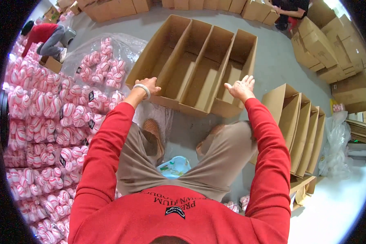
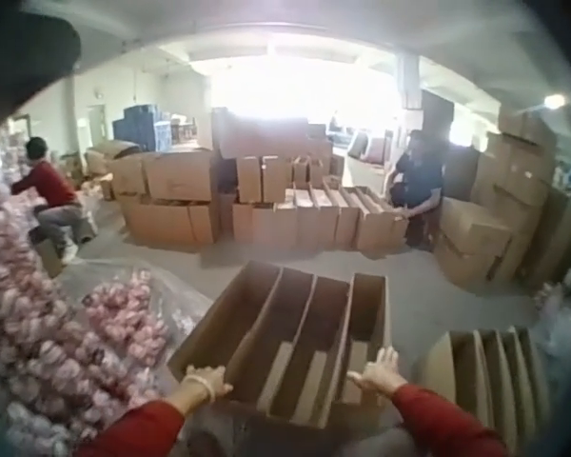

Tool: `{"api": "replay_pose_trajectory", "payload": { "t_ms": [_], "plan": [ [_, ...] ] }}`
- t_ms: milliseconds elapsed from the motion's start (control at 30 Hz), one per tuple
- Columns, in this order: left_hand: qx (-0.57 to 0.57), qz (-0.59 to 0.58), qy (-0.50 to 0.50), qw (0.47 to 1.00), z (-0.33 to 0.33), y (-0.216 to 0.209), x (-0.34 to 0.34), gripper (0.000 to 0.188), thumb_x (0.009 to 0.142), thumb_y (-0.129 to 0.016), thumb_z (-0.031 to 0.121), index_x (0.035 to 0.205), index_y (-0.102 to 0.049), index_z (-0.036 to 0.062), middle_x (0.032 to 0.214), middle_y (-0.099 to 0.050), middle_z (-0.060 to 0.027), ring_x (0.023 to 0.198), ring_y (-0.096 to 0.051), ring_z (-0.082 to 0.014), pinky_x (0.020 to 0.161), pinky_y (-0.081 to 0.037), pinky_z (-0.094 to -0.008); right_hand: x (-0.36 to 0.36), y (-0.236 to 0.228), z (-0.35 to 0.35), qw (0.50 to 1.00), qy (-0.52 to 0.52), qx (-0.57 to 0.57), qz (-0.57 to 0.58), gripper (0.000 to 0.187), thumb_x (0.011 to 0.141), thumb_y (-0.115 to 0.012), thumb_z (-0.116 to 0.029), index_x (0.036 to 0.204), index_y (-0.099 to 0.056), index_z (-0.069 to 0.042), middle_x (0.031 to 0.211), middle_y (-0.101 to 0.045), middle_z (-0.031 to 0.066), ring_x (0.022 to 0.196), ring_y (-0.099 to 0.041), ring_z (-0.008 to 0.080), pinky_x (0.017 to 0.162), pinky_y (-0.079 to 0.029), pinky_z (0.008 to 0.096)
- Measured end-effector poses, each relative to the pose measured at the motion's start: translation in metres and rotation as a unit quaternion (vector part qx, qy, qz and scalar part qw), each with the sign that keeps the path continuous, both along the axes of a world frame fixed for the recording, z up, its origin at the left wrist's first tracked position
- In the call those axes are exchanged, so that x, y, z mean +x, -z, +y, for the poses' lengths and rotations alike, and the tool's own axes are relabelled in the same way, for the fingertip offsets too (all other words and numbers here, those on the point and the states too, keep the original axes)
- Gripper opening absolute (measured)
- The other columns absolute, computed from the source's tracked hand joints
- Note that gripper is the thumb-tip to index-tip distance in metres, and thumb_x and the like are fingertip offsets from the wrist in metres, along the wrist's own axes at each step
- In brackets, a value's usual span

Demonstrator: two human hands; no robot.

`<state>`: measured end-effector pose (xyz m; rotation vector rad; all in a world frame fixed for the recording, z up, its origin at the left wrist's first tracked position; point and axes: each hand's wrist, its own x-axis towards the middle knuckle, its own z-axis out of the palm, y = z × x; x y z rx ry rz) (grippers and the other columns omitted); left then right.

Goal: Packing soft pink ornaments in plastic containers into cardboard box dividers.

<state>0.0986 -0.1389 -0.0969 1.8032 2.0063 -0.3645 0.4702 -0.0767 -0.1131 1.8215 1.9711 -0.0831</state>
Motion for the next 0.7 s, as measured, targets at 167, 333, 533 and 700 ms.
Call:
{"api": "replay_pose_trajectory", "payload": {
  "t_ms": [167,333,533,700],
  "plan": [
    [0.035,-0.01,-0.002,0.999,0.009,0.029,0.021,0.042,0.084,-0.059,0.043,0.108,-0.065,0.0085,0.107,-0.067,-0.0129,0.105,-0.062,-0.027,0.093,-0.037,-0.0453,0.014,0.055,0.02,0.907,0.199,-0.034,0.369,0.072,0.088,-0.042,-0.062,0.116,-0.053,0.003,0.108,-0.059,0.0226,0.079,-0.065,0.0316,0.061,-0.052,0.0437],
    [0.072,-0.041,-0.031,0.996,-0.004,0.045,0.039,0.046,0.081,-0.063,0.041,0.111,-0.061,0.0065,0.108,-0.066,-0.0153,0.105,-0.062,-0.0293,0.089,-0.047,-0.0432,-0.01,0.052,-0.038,0.911,0.191,-0.055,0.361,0.079,0.083,-0.055,-0.06,0.112,-0.051,0.013,0.116,-0.056,0.032,0.095,-0.065,0.0335,0.068,-0.056,0.0393],
    [0.107,-0.066,-0.046,0.991,0.004,0.07,0.04,0.02,0.079,-0.057,0.016,0.091,-0.071,0.0065,0.098,-0.068,-0.0179,0.094,-0.066,-0.0326,0.08,-0.053,-0.0408,-0.019,0.091,-0.048,0.904,0.186,-0.038,0.383,0.048,0.078,-0.064,-0.035,0.093,-0.059,0.011,0.085,-0.066,0.026,0.079,-0.068,0.0345,0.069,-0.056,0.0422],
    [0.167,-0.097,-0.06,0.979,-0.001,0.047,0.048,0.017,0.077,-0.056,0.009,0.083,-0.071,0.0037,0.089,-0.068,-0.0205,0.086,-0.067,-0.0364,0.072,-0.054,-0.0445,-0.03,0.062,-0.027,0.928,0.076,0.027,0.363,0.033,0.073,-0.053,-0.015,0.097,-0.06,0.007,0.099,-0.06,0.0322,0.099,-0.058,0.0442,0.085,-0.048,0.0452]
  ]
}}
